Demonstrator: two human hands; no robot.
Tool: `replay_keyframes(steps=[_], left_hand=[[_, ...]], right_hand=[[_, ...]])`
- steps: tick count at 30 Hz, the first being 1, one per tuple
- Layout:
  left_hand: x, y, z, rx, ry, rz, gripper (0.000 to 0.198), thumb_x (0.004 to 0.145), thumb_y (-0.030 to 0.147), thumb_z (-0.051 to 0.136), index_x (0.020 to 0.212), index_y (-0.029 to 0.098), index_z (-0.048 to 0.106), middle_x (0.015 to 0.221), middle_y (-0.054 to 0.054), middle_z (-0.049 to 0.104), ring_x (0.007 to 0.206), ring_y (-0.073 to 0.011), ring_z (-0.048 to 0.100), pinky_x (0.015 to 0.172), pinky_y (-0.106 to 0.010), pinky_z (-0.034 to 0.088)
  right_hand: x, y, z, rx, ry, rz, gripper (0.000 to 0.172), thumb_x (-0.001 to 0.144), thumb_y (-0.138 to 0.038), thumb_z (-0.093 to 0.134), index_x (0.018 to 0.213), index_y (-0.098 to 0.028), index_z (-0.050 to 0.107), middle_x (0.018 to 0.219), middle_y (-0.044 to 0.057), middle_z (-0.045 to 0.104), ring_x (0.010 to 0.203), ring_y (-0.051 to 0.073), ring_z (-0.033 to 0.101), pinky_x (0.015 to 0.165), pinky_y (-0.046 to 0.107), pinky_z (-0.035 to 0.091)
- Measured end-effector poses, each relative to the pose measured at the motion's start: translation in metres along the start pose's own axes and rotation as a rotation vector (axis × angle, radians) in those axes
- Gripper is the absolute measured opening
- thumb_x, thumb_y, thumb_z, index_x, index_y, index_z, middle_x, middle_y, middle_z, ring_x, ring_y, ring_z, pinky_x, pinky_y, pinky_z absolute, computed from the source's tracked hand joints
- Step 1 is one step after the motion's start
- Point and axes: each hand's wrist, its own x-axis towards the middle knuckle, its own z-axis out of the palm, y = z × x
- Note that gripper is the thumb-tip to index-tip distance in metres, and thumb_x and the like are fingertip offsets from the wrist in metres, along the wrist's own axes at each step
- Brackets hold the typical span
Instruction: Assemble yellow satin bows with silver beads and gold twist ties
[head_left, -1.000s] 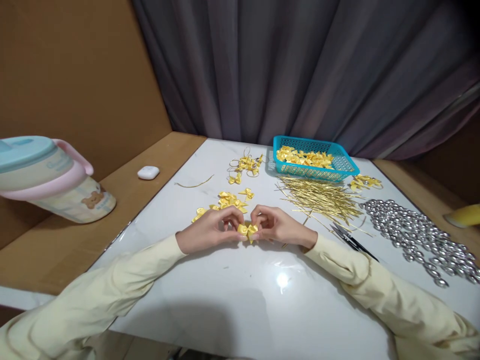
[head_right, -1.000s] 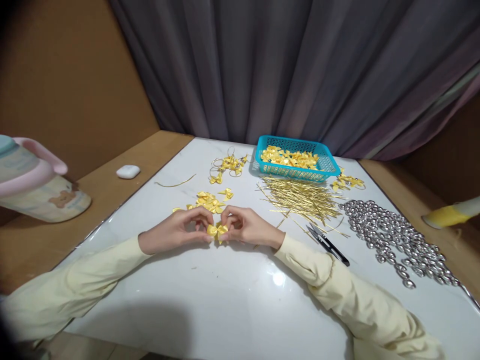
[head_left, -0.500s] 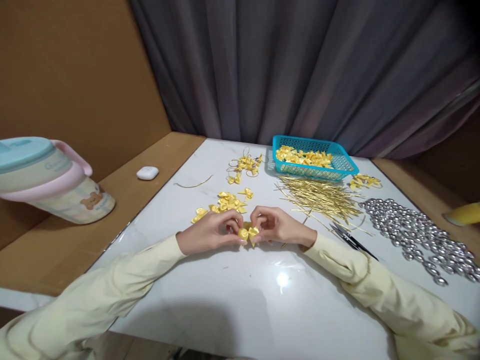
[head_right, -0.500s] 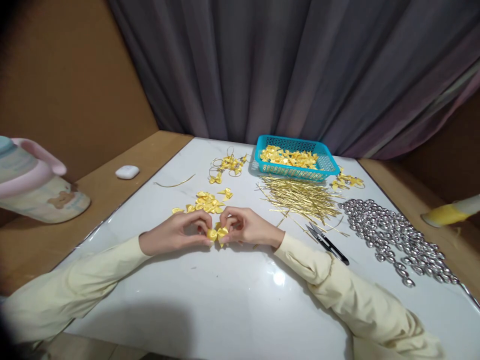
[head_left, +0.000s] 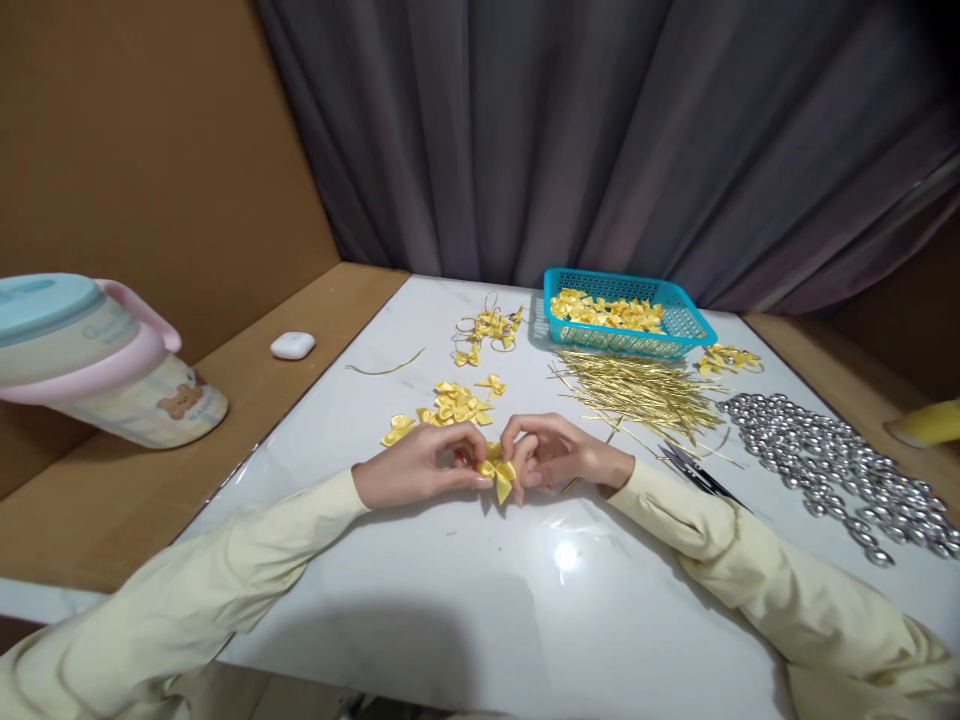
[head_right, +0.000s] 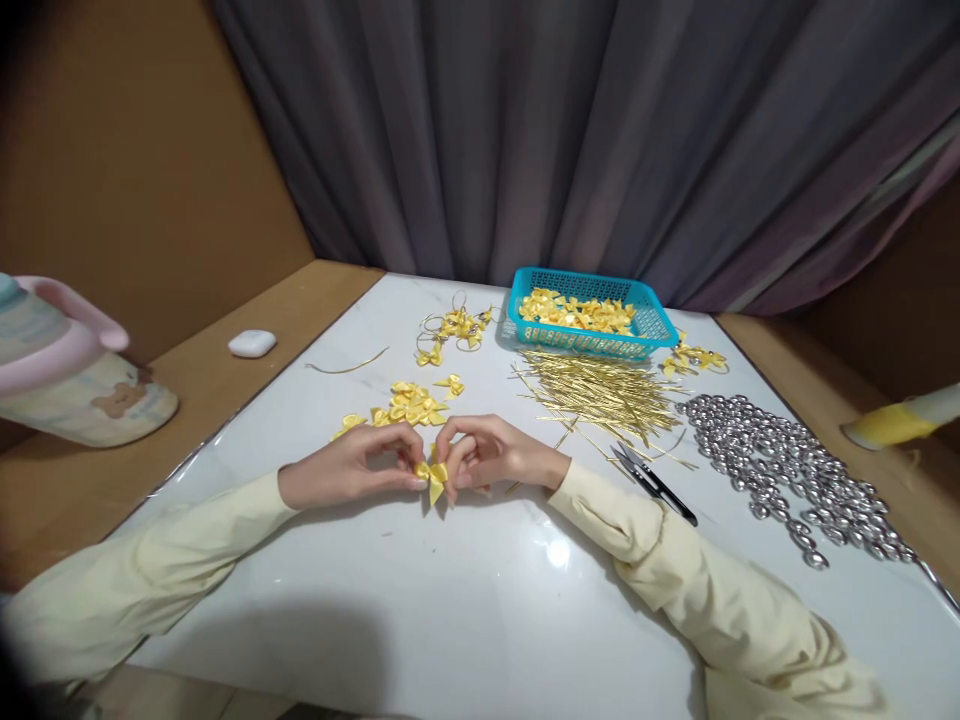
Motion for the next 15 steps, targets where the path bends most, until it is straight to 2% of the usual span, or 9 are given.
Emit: replay_keyframes(steps=[7, 15], left_hand=[[-0.0004, -0.0030, 0.0020, -0.031, -0.019, -0.015, 0.019, 0.077, 0.034, 0.061, 0.083, 0.017, 0.054, 0.079, 0.000, 0.058, 0.071, -0.0121, 0.053, 0.068, -0.024, 0.044], [0.0009, -0.0080, 0.0071, -0.034, 0.009, -0.022, 0.019, 0.076, 0.034, 0.061, 0.079, 0.017, 0.053, 0.075, 0.001, 0.057, 0.068, -0.0115, 0.052, 0.065, -0.023, 0.043]], right_hand=[[0.0004, 0.0017, -0.0001, 0.040, 0.006, -0.013, 0.015, 0.079, -0.023, 0.058, 0.088, -0.013, 0.050, 0.068, 0.004, 0.063, 0.050, 0.008, 0.044, 0.047, 0.021, 0.033], [0.0054, 0.0063, 0.0018, -0.178, 0.114, -0.009, 0.021, 0.076, -0.027, 0.064, 0.074, -0.014, 0.048, 0.059, -0.003, 0.051, 0.048, 0.006, 0.045, 0.046, 0.018, 0.037]])
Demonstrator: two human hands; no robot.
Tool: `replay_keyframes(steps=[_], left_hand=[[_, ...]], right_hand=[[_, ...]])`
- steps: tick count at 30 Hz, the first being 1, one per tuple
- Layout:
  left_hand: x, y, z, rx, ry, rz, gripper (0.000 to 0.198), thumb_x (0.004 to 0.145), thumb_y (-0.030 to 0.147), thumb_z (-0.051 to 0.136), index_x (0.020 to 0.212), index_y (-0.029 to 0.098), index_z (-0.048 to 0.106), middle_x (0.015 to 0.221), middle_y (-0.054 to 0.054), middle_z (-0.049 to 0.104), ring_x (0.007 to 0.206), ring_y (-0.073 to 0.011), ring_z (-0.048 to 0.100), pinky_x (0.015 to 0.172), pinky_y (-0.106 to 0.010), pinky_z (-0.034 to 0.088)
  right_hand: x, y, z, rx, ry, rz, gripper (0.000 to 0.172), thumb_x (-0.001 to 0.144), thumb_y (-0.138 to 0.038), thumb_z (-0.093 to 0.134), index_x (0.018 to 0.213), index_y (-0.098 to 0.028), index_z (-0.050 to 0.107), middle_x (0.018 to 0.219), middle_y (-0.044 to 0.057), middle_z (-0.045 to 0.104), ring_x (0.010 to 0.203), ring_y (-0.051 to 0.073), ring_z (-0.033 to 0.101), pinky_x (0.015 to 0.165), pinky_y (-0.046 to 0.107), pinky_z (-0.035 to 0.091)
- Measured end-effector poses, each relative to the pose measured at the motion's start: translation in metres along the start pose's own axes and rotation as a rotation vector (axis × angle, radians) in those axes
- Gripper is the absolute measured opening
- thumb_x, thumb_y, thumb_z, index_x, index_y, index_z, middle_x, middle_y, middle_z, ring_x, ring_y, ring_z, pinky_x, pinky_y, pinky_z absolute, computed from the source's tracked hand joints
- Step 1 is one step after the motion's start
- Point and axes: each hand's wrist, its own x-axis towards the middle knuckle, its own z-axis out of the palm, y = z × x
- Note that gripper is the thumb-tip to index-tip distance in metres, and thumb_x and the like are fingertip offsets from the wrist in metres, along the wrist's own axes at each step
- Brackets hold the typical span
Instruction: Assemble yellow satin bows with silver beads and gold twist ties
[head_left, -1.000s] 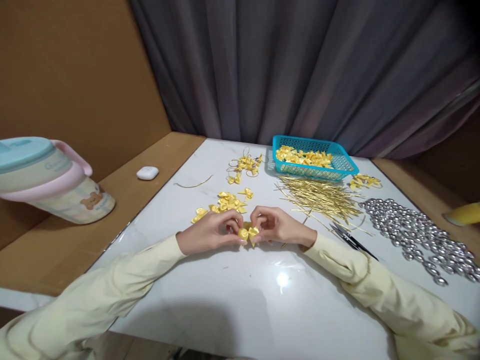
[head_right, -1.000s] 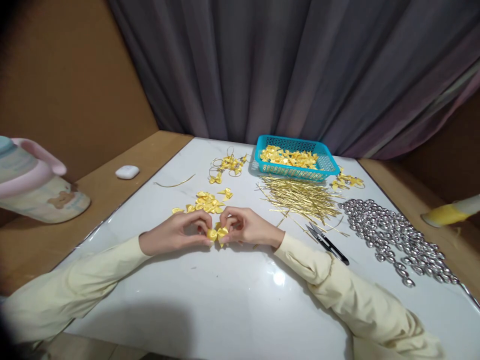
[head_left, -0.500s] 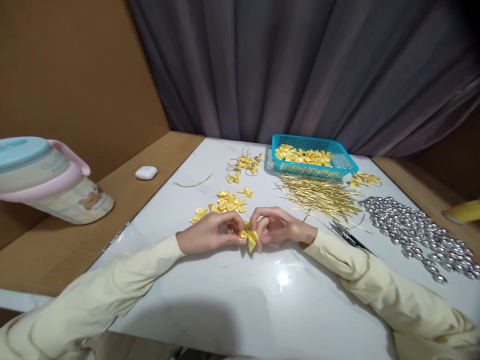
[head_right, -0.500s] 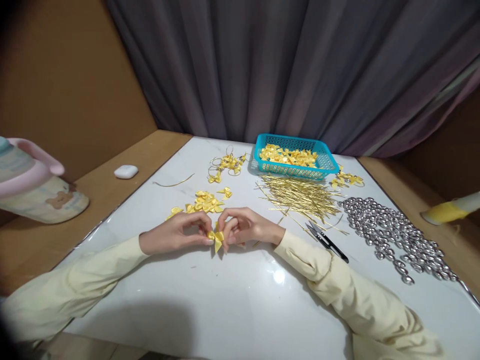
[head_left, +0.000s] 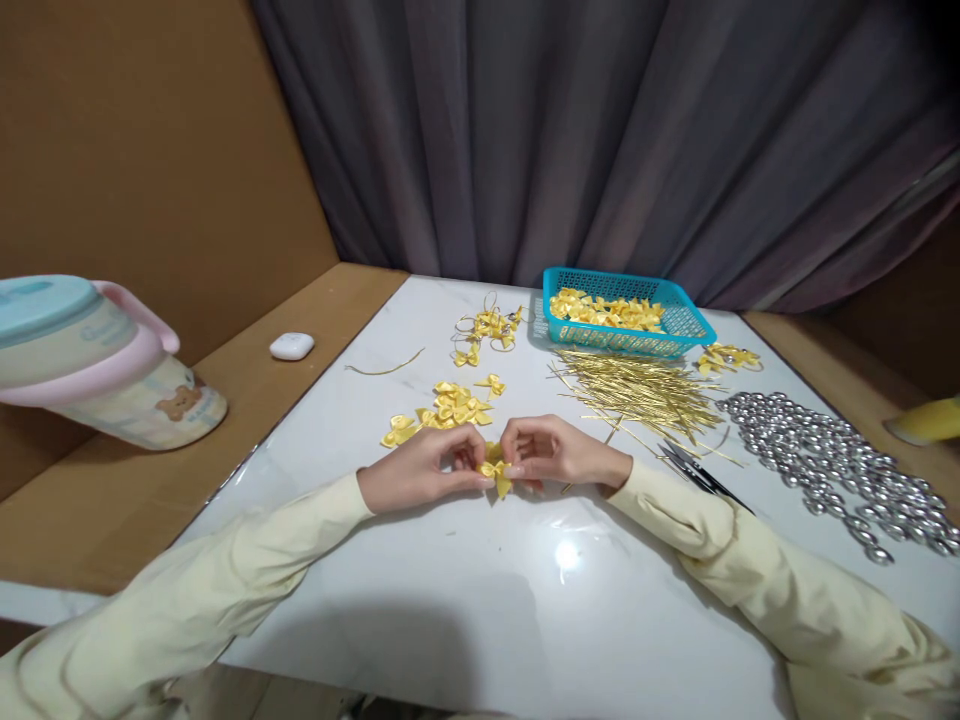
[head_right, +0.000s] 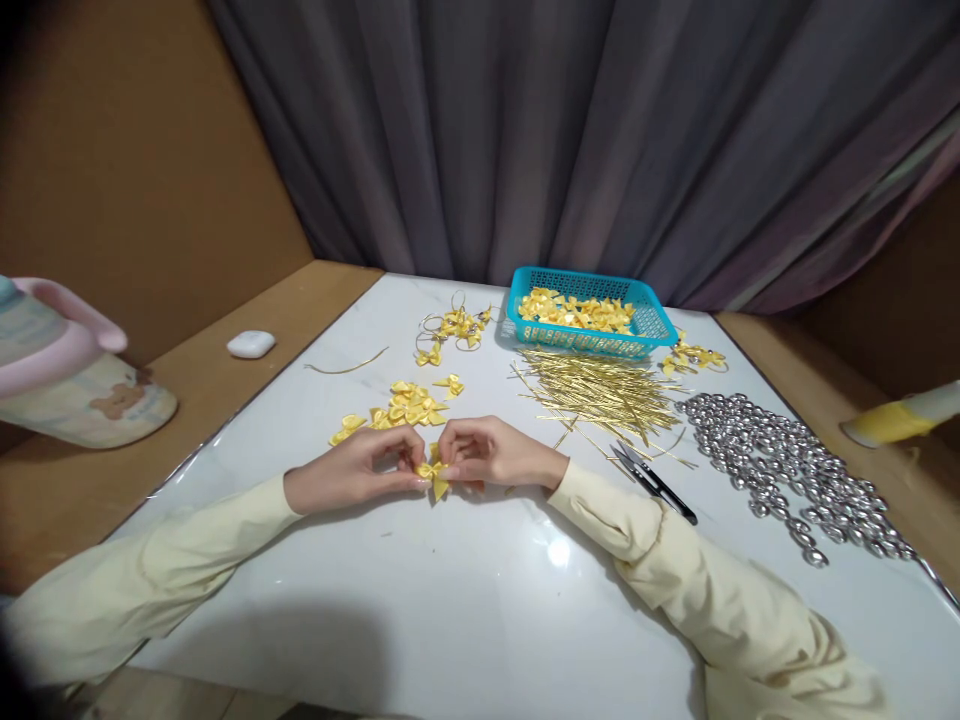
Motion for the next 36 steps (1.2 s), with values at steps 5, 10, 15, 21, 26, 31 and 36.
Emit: replay_keyframes(steps=[5, 10, 15, 21, 26, 31, 36], left_hand=[[-0.001, 0.004, -0.001, 0.088, -0.003, -0.008, 0.026, 0.071, 0.036, 0.066, 0.084, 0.018, 0.052, 0.085, -0.001, 0.057, 0.077, -0.0145, 0.054, 0.073, -0.027, 0.043], [0.000, 0.007, -0.001, 0.263, -0.016, 0.061, 0.029, 0.072, 0.042, 0.065, 0.086, 0.019, 0.053, 0.089, -0.003, 0.056, 0.088, -0.0186, 0.049, 0.080, -0.031, 0.039], [0.001, 0.006, 0.001, 0.320, 0.002, 0.076, 0.019, 0.088, 0.033, 0.044, 0.079, 0.019, 0.053, 0.091, -0.003, 0.054, 0.092, -0.0174, 0.045, 0.086, -0.032, 0.034], [-0.002, 0.004, 0.009, 0.353, 0.053, 0.018, 0.019, 0.086, 0.034, 0.048, 0.077, 0.019, 0.057, 0.097, -0.003, 0.050, 0.097, -0.0194, 0.040, 0.088, -0.034, 0.032], [-0.006, 0.009, 0.015, 0.396, 0.111, -0.040, 0.017, 0.080, 0.037, 0.057, 0.076, 0.020, 0.059, 0.096, -0.002, 0.050, 0.096, -0.0206, 0.039, 0.087, -0.035, 0.031], [-0.009, 0.014, 0.020, 0.455, 0.139, -0.084, 0.016, 0.080, 0.036, 0.055, 0.077, 0.021, 0.058, 0.094, -0.001, 0.051, 0.094, -0.0205, 0.040, 0.086, -0.036, 0.030], [-0.010, 0.015, 0.022, 0.480, 0.146, -0.104, 0.015, 0.081, 0.035, 0.055, 0.076, 0.020, 0.058, 0.093, 0.000, 0.051, 0.092, -0.0204, 0.040, 0.084, -0.037, 0.028]], right_hand=[[0.000, 0.002, -0.007, -0.056, 0.028, 0.013, 0.021, 0.078, -0.030, 0.061, 0.073, -0.014, 0.048, 0.055, -0.005, 0.049, 0.045, 0.006, 0.042, 0.045, 0.018, 0.036], [0.000, 0.001, -0.009, -0.205, 0.044, 0.083, 0.023, 0.079, -0.033, 0.058, 0.071, -0.015, 0.047, 0.056, -0.005, 0.049, 0.044, 0.004, 0.036, 0.044, 0.017, 0.029], [0.001, -0.004, -0.003, -0.531, 0.067, 0.101, 0.023, 0.083, -0.034, 0.051, 0.072, -0.014, 0.050, 0.055, -0.005, 0.046, 0.049, 0.006, 0.036, 0.049, 0.018, 0.029], [-0.003, -0.016, 0.010, -1.060, 0.054, 0.176, 0.041, 0.070, -0.056, 0.060, 0.078, -0.015, 0.058, 0.059, -0.002, 0.053, 0.050, 0.008, 0.040, 0.051, 0.021, 0.027], [-0.004, -0.024, 0.019, -1.180, 0.089, 0.333, 0.039, 0.069, -0.054, 0.058, 0.085, -0.018, 0.061, 0.067, 0.002, 0.060, 0.054, 0.011, 0.048, 0.051, 0.022, 0.027], [-0.005, -0.024, 0.023, -1.185, 0.116, 0.382, 0.031, 0.071, -0.045, 0.056, 0.084, -0.018, 0.063, 0.070, 0.004, 0.062, 0.058, 0.014, 0.053, 0.051, 0.023, 0.030], [-0.006, -0.026, 0.028, -1.181, 0.118, 0.433, 0.031, 0.072, -0.044, 0.053, 0.079, -0.016, 0.062, 0.070, 0.006, 0.063, 0.058, 0.016, 0.056, 0.049, 0.023, 0.029]])
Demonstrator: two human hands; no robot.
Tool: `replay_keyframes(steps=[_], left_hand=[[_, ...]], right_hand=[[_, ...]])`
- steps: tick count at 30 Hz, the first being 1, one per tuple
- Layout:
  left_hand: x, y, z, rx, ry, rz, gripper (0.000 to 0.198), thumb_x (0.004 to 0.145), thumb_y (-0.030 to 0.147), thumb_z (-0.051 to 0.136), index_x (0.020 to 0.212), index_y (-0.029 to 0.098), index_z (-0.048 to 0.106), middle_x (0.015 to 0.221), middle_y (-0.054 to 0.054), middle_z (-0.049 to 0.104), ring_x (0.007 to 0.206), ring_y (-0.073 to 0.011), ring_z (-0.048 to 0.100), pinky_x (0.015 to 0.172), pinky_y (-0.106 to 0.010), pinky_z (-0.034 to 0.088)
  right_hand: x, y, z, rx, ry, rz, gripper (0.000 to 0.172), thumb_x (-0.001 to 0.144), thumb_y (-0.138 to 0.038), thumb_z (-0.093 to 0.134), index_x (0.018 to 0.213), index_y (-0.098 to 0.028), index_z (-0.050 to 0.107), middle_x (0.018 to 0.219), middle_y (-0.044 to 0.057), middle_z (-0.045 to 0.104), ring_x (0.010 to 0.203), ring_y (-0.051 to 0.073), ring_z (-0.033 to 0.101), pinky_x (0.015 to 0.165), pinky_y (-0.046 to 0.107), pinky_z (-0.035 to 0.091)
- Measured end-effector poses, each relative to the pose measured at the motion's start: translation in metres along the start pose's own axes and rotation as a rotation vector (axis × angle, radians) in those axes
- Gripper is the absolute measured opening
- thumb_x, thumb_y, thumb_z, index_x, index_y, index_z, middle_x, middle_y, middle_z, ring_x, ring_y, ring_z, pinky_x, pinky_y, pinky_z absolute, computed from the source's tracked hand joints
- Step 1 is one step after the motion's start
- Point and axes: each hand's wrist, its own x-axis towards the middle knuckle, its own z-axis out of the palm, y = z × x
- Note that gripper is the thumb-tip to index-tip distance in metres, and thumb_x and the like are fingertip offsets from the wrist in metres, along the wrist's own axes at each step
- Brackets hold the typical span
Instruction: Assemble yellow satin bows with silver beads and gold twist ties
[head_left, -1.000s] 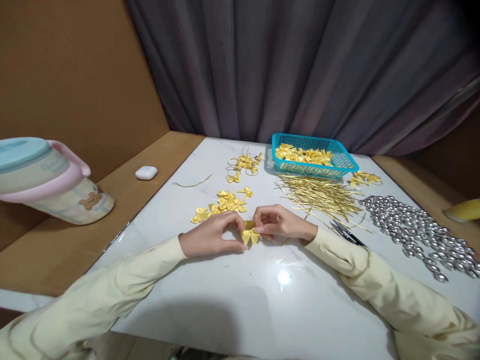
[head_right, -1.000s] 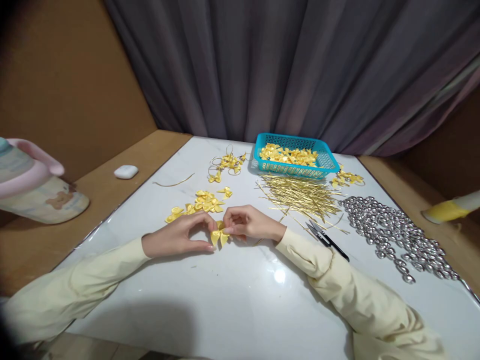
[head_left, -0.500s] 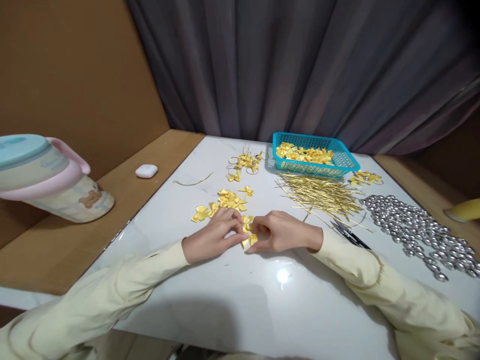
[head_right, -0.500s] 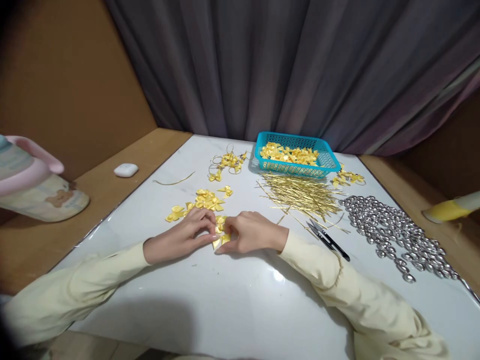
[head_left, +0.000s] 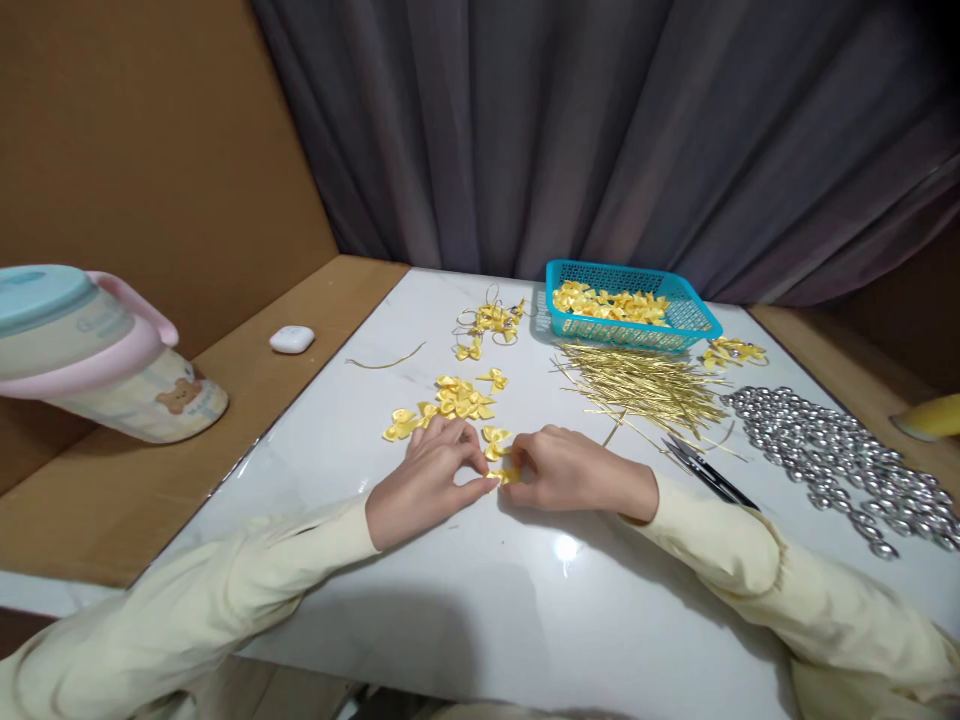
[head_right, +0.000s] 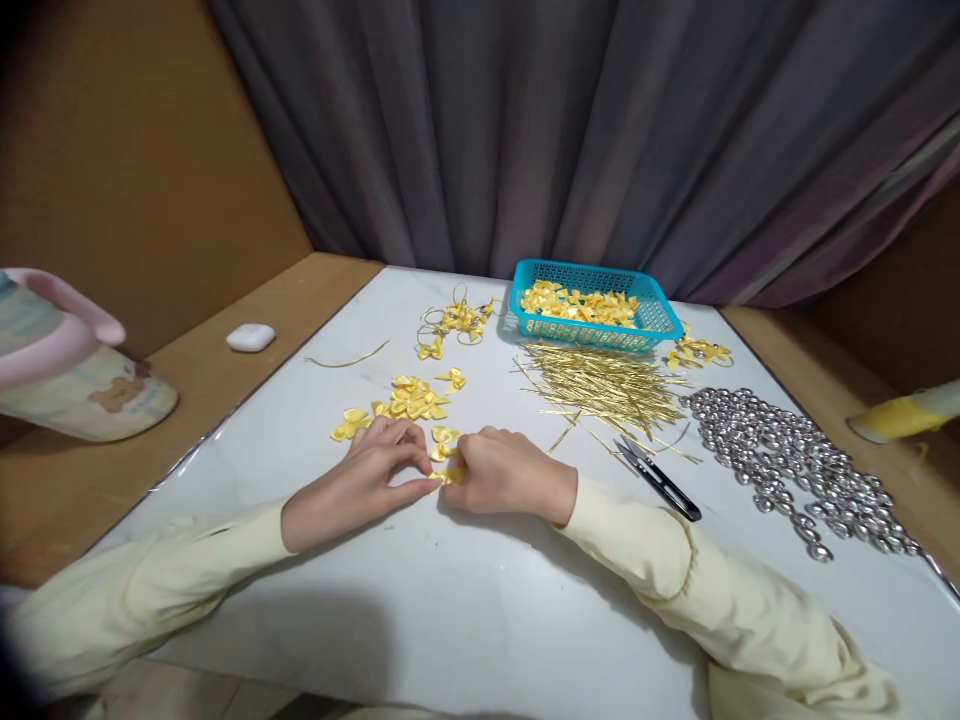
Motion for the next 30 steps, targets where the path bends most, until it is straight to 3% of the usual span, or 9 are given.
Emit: replay_keyframes(steps=[11, 18, 30], left_hand=[[0.004, 0.005, -0.002, -0.039, -0.005, -0.027, 0.023, 0.081, 0.039, 0.054, 0.070, 0.021, 0.063, 0.091, 0.000, 0.054, 0.093, -0.0214, 0.041, 0.082, -0.036, 0.027], [0.004, 0.001, 0.000, -0.039, 0.000, -0.020, 0.015, 0.078, 0.034, 0.061, 0.069, 0.022, 0.065, 0.088, 0.001, 0.055, 0.090, -0.0210, 0.042, 0.082, -0.037, 0.026], [0.003, 0.001, -0.002, -0.029, -0.022, -0.024, 0.013, 0.077, 0.030, 0.061, 0.068, 0.021, 0.064, 0.089, 0.000, 0.055, 0.091, -0.0209, 0.042, 0.083, -0.038, 0.026]], right_hand=[[-0.011, -0.017, 0.000, -0.093, 0.005, 0.113, 0.026, 0.077, -0.036, 0.046, 0.085, -0.016, 0.061, 0.075, 0.009, 0.065, 0.062, 0.021, 0.061, 0.049, 0.026, 0.026], [-0.010, -0.016, -0.001, -0.083, -0.008, 0.141, 0.030, 0.076, -0.040, 0.048, 0.081, -0.014, 0.062, 0.076, 0.012, 0.065, 0.063, 0.022, 0.061, 0.048, 0.026, 0.024], [-0.009, -0.013, -0.002, -0.033, -0.001, 0.124, 0.025, 0.072, -0.036, 0.052, 0.085, -0.020, 0.066, 0.076, 0.007, 0.066, 0.066, 0.020, 0.059, 0.052, 0.026, 0.029]])
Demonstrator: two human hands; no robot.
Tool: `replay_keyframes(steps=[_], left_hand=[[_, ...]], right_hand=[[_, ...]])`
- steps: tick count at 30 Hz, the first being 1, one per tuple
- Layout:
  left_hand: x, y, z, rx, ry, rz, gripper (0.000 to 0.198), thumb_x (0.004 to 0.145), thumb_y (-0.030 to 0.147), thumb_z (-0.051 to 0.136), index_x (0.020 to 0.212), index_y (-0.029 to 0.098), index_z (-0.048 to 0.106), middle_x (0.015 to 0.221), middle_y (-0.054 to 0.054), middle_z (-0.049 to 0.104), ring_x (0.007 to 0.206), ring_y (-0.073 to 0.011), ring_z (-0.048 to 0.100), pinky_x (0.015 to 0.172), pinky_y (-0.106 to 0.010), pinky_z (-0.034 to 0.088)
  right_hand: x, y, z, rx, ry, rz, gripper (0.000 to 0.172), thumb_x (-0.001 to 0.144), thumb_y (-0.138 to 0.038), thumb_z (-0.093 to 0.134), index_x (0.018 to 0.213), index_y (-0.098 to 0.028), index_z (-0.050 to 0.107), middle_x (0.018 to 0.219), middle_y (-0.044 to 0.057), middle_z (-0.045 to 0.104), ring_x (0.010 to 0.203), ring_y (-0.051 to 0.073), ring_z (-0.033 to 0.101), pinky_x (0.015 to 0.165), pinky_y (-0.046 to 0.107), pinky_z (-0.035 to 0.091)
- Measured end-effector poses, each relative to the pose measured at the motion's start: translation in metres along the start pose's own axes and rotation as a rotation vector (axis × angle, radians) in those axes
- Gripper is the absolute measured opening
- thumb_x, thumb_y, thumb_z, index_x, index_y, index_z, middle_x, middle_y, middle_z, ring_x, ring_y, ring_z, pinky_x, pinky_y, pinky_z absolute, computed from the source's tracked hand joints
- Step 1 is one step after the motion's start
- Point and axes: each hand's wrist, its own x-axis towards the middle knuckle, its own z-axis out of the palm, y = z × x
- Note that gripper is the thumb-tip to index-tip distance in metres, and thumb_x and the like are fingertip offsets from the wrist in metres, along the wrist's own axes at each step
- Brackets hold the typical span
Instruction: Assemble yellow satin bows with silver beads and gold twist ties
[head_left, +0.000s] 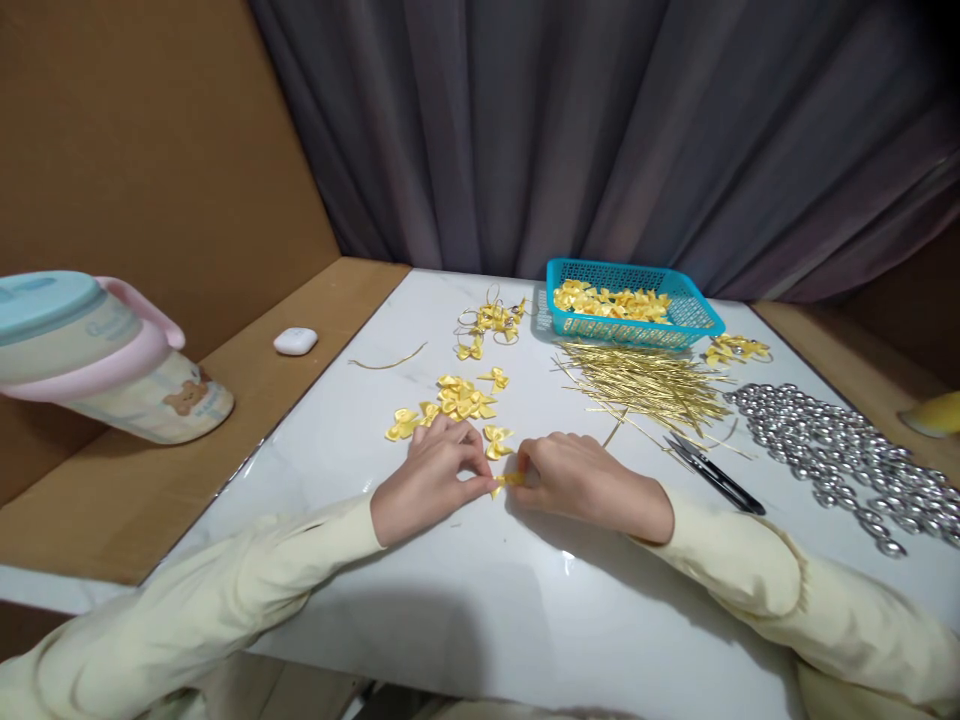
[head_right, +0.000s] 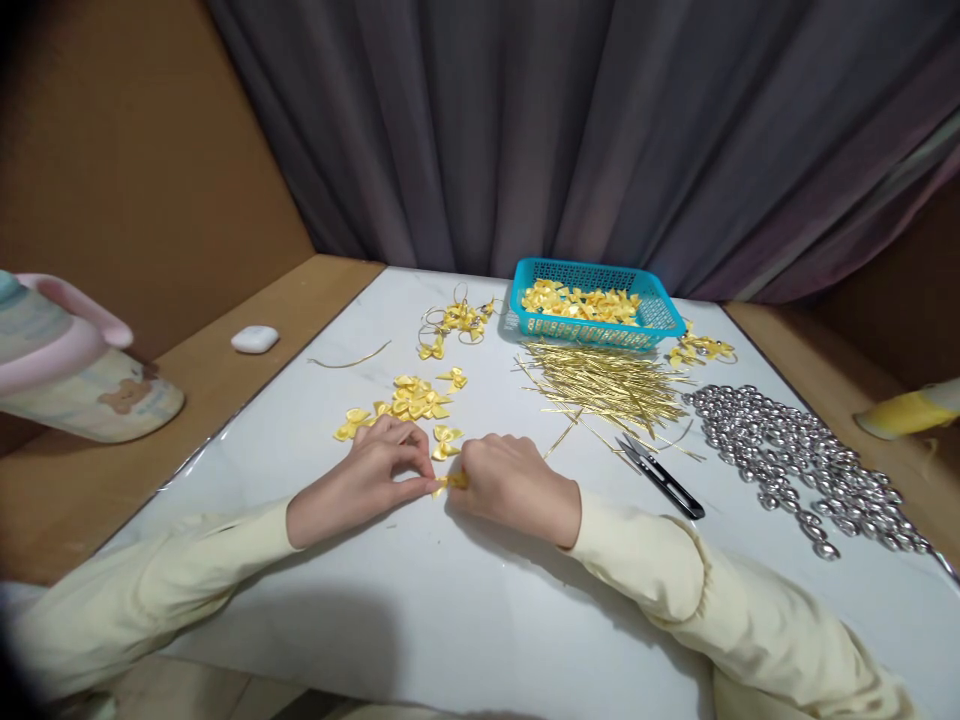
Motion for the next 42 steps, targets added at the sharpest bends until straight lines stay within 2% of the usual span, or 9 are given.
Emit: replay_keyframes(steps=[5, 9, 12, 18, 22, 28, 33, 37, 42], left_hand=[[0.001, -0.001, 0.001, -0.030, -0.008, -0.015, 0.012, 0.076, 0.030, 0.062, 0.069, 0.021, 0.062, 0.088, 0.001, 0.055, 0.092, -0.0206, 0.043, 0.085, -0.038, 0.027], [0.003, -0.002, 0.003, -0.043, -0.010, -0.032, 0.013, 0.075, 0.031, 0.064, 0.068, 0.020, 0.062, 0.088, 0.001, 0.056, 0.092, -0.0206, 0.043, 0.085, -0.038, 0.027], [0.004, -0.003, 0.005, -0.049, -0.010, -0.040, 0.014, 0.074, 0.032, 0.066, 0.066, 0.020, 0.063, 0.087, 0.001, 0.057, 0.092, -0.0207, 0.043, 0.085, -0.039, 0.026], [0.003, -0.004, 0.007, -0.035, 0.007, -0.044, 0.015, 0.073, 0.032, 0.066, 0.064, 0.021, 0.064, 0.085, 0.002, 0.057, 0.090, -0.0194, 0.044, 0.086, -0.039, 0.025], [0.002, -0.001, 0.006, -0.027, 0.005, -0.052, 0.015, 0.074, 0.032, 0.065, 0.064, 0.021, 0.065, 0.085, 0.001, 0.058, 0.090, -0.0196, 0.044, 0.086, -0.039, 0.025], [0.003, 0.001, -0.001, -0.092, -0.056, -0.111, 0.015, 0.071, 0.036, 0.067, 0.066, 0.022, 0.067, 0.089, 0.000, 0.060, 0.096, -0.0222, 0.046, 0.089, -0.040, 0.027], [0.006, -0.008, -0.014, -0.195, -0.097, -0.028, 0.012, 0.073, 0.034, 0.064, 0.074, 0.023, 0.070, 0.092, 0.000, 0.064, 0.093, -0.0196, 0.053, 0.089, -0.033, 0.034], [0.009, -0.017, -0.021, -0.263, -0.085, 0.010, 0.011, 0.074, 0.028, 0.062, 0.075, 0.020, 0.069, 0.089, 0.000, 0.067, 0.085, -0.0157, 0.058, 0.083, -0.027, 0.039], [0.008, -0.017, -0.020, -0.236, -0.053, 0.002, 0.011, 0.073, 0.027, 0.062, 0.079, 0.022, 0.069, 0.087, 0.001, 0.069, 0.086, -0.0168, 0.058, 0.084, -0.029, 0.039]], right_hand=[[0.007, 0.010, 0.004, 0.143, -0.029, -0.026, 0.019, 0.068, -0.033, 0.056, 0.079, -0.021, 0.065, 0.075, 0.003, 0.065, 0.064, 0.016, 0.056, 0.052, 0.024, 0.032], [0.008, 0.014, 0.009, 0.219, 0.014, -0.052, 0.016, 0.069, -0.029, 0.055, 0.077, -0.019, 0.064, 0.078, 0.003, 0.063, 0.066, 0.014, 0.054, 0.057, 0.023, 0.035], [0.005, 0.014, 0.014, 0.244, 0.048, -0.037, 0.016, 0.070, -0.030, 0.055, 0.077, -0.019, 0.065, 0.081, 0.003, 0.062, 0.068, 0.014, 0.054, 0.060, 0.024, 0.035], [-0.002, 0.012, 0.021, 0.277, 0.077, 0.058, 0.016, 0.071, -0.032, 0.057, 0.078, -0.019, 0.063, 0.072, 0.001, 0.061, 0.062, 0.014, 0.053, 0.055, 0.023, 0.032], [-0.010, 0.006, 0.023, 0.241, 0.109, 0.054, 0.014, 0.076, -0.029, 0.053, 0.079, -0.020, 0.062, 0.077, 0.001, 0.062, 0.064, 0.014, 0.053, 0.055, 0.023, 0.030], [-0.015, 0.006, 0.026, 0.243, 0.155, 0.024, 0.012, 0.076, -0.028, 0.052, 0.082, -0.020, 0.060, 0.081, 0.002, 0.061, 0.063, 0.013, 0.052, 0.055, 0.023, 0.030], [-0.009, 0.009, 0.026, 0.350, 0.146, -0.043, 0.016, 0.070, -0.025, 0.059, 0.085, -0.019, 0.059, 0.079, 0.002, 0.060, 0.065, 0.013, 0.052, 0.058, 0.024, 0.035], [-0.006, 0.012, 0.023, 0.402, 0.170, -0.078, 0.018, 0.068, -0.018, 0.057, 0.086, -0.019, 0.059, 0.077, 0.001, 0.059, 0.066, 0.013, 0.053, 0.061, 0.024, 0.038], [-0.005, 0.019, 0.020, 0.392, 0.200, -0.117, 0.018, 0.069, -0.016, 0.055, 0.086, -0.019, 0.058, 0.078, 0.001, 0.060, 0.067, 0.013, 0.053, 0.062, 0.024, 0.039]])
